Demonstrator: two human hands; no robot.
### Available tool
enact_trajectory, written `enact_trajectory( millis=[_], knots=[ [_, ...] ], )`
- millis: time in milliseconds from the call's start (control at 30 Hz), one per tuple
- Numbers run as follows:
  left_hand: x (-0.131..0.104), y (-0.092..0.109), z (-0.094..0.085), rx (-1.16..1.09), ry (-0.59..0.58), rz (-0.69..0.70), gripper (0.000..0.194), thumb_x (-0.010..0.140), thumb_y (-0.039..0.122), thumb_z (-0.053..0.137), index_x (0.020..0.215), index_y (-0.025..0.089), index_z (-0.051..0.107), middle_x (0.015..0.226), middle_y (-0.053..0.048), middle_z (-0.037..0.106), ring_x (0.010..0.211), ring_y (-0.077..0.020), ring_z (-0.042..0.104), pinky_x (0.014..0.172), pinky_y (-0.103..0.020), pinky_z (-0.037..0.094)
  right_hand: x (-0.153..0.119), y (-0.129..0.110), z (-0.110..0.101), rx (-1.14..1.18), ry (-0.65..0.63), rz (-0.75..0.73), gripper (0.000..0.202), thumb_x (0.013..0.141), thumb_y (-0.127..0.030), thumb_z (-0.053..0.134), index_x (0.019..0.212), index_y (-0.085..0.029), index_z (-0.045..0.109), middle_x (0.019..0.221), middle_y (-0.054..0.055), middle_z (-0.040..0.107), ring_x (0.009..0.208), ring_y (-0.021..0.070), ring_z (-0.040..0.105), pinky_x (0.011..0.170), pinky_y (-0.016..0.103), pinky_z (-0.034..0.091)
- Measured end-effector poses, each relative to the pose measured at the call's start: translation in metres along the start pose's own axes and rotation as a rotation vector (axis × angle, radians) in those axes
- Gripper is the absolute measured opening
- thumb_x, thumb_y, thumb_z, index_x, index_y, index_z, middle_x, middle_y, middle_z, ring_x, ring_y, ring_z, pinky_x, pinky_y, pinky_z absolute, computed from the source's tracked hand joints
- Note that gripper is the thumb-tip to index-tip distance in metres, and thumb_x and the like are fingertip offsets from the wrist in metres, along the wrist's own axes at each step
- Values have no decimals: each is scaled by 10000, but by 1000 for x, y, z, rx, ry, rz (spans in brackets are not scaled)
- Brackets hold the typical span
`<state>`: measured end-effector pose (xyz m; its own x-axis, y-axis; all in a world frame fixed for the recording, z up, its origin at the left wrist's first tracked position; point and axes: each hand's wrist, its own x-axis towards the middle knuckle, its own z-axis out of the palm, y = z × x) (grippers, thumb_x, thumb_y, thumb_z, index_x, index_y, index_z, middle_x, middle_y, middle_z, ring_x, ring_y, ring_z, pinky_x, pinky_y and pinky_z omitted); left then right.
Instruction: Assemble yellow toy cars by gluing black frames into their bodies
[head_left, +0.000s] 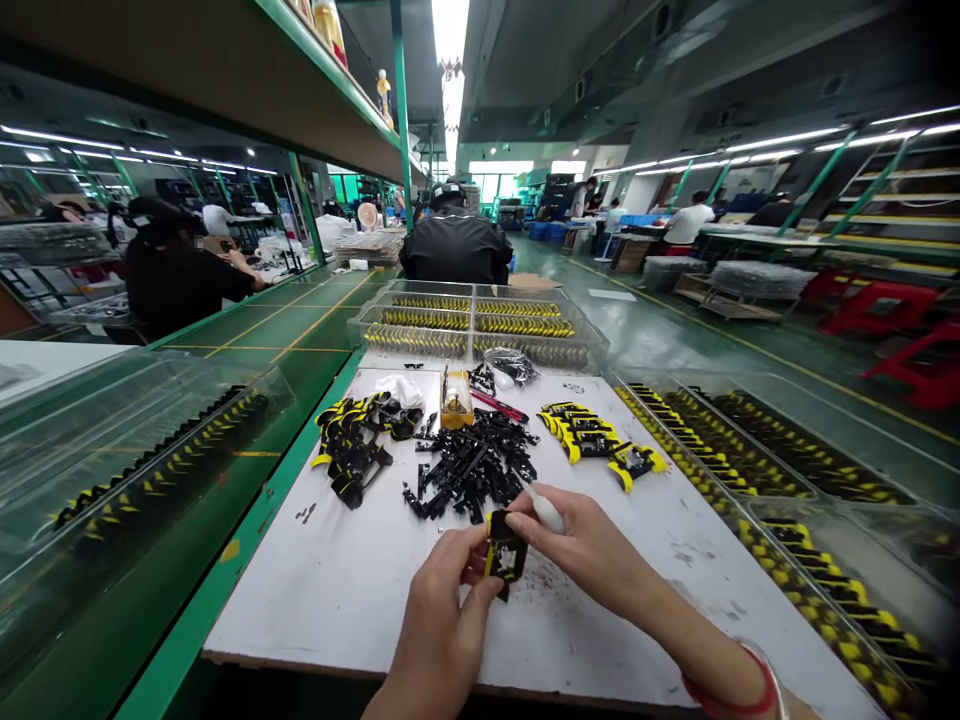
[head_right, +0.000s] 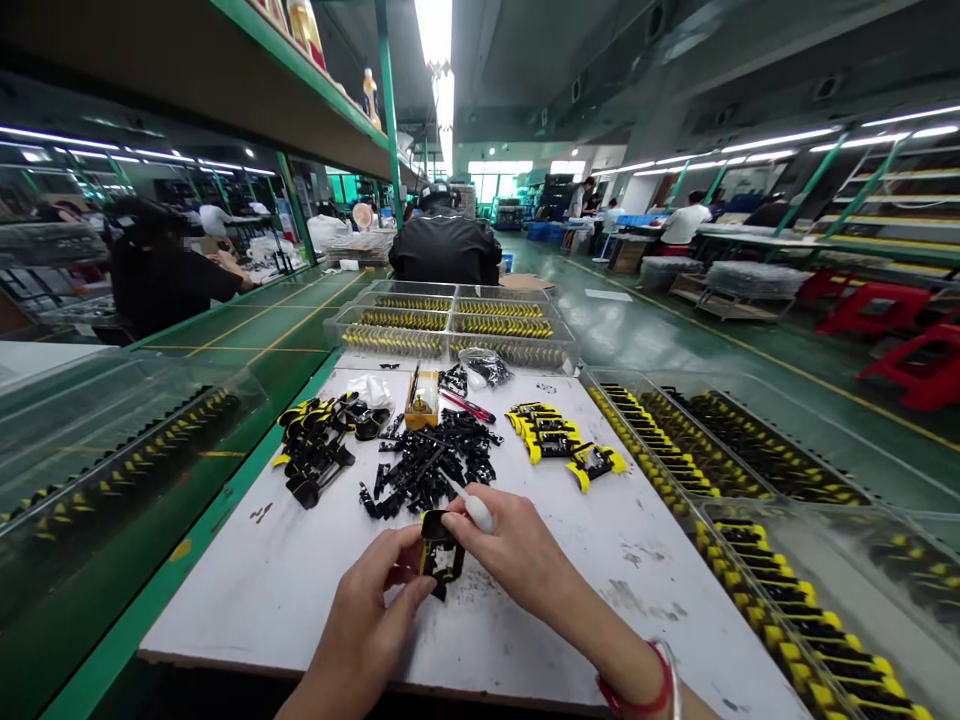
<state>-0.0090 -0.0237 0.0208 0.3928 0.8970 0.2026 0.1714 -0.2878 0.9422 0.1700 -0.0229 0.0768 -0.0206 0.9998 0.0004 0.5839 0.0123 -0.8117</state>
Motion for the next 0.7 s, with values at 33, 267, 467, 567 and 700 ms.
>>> enact_trajectory(
  millis=[33,267,467,567,700],
  knots=[
    [1,0,0,-58,-14,-83,322,796,123,566,1101,220,595,929,-43,630,846,-179,582,755,-286,478,2,-3,0,-55,21,-7,244,829,-393,543,703,-190,595,648,-5,584,635,144,508,583,252,383],
    [11,-4,-3,-360,-65,-371,274,692,149,644,962,170,602,814,-11,563,719,-127,528,623,-219,444,22,-3,10,-264,-29,34,221,801,-330,510,631,-192,541,578,-19,547,569,128,464,504,236,285],
    [13,-10,0,-452,6,-385,702,608,42,632,1239,224,386,1030,-44,490,807,-127,535,692,-251,492,43,2,18,-365,-85,72,213,761,-295,511,584,-197,442,573,-5,533,554,126,436,486,241,237],
    [12,-12,1,-379,-6,-325,824,591,-14,592,1309,259,296,1049,-40,474,824,-123,542,721,-258,504,52,3,22,-350,-120,83,198,743,-278,518,575,-195,453,563,-3,528,541,124,424,490,246,238],
    [12,-17,1,-227,2,-227,641,606,-25,539,1183,233,430,994,-31,501,815,-128,553,717,-258,520,60,2,27,-293,-168,51,147,714,-209,515,573,-185,482,560,-8,522,559,123,444,501,245,258]
  ],
)
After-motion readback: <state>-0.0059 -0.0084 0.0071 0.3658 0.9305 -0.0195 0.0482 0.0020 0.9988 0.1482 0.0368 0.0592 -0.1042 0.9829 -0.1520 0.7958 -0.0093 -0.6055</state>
